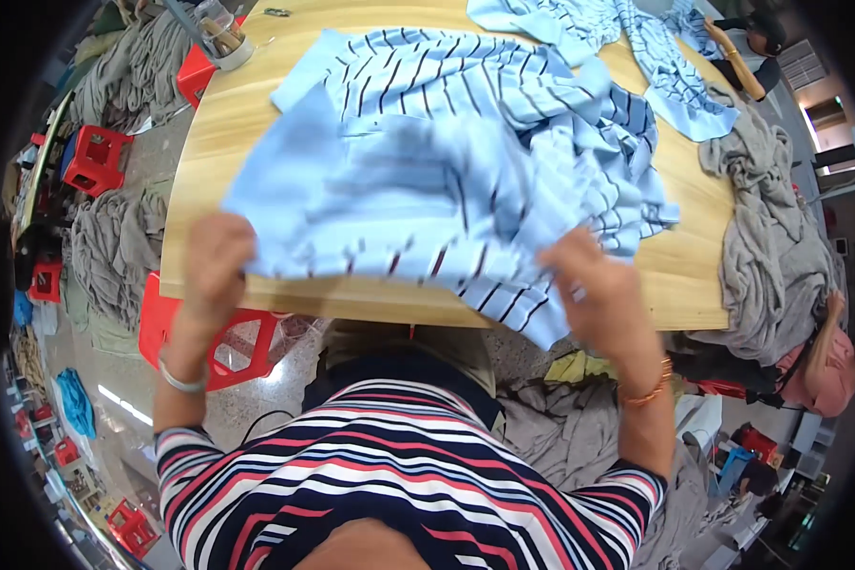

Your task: Trimming loose threads from blue striped shirts at a sewing factory workstation.

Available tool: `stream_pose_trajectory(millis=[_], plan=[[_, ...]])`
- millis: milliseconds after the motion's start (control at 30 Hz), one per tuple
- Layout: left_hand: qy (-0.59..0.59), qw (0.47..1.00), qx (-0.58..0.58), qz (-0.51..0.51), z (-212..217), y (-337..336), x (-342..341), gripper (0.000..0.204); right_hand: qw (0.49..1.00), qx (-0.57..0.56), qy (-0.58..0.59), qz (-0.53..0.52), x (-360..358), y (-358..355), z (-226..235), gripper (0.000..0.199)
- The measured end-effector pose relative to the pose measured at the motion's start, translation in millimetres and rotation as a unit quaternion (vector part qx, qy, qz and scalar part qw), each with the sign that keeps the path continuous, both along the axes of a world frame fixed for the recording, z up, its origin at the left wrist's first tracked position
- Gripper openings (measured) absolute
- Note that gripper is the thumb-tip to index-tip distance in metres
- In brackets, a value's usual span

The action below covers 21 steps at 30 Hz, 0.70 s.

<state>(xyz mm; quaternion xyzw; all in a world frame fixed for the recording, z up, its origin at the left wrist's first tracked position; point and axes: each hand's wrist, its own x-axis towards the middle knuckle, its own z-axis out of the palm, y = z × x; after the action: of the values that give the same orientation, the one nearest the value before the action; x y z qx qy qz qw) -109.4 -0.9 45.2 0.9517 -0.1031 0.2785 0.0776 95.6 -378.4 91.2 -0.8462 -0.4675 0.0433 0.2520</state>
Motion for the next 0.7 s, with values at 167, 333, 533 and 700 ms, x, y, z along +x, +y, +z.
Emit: stream_pose_trajectory(millis=[167,333,533,700], plan=[[0.25,0.965,-0.068,0.032,-45.4,-42.8,-41.7,0.018,0.987,-0.128,0.082,0.049,-31.9,-1.8,-52.2,0.015],[0.185,0.935,-0.3,0.041,-45.7,-70.0,1.2,0.028,0.996,0.027,0.084,-0.002,-21.7,29.7,-29.6,0.02],[0.013,0.939,-0.34,0.058,-76.9,-87.4,89.9,0.037,0.992,0.08,0.087,-0.044,-21.2,51.0,-35.7,0.03],[0.047,0.974,-0.202,-0.09,-68.9,-94.8,87.8,0.027,0.984,0.089,-0.107,-0.111,15.5,49.3,-53.2,0.027]])
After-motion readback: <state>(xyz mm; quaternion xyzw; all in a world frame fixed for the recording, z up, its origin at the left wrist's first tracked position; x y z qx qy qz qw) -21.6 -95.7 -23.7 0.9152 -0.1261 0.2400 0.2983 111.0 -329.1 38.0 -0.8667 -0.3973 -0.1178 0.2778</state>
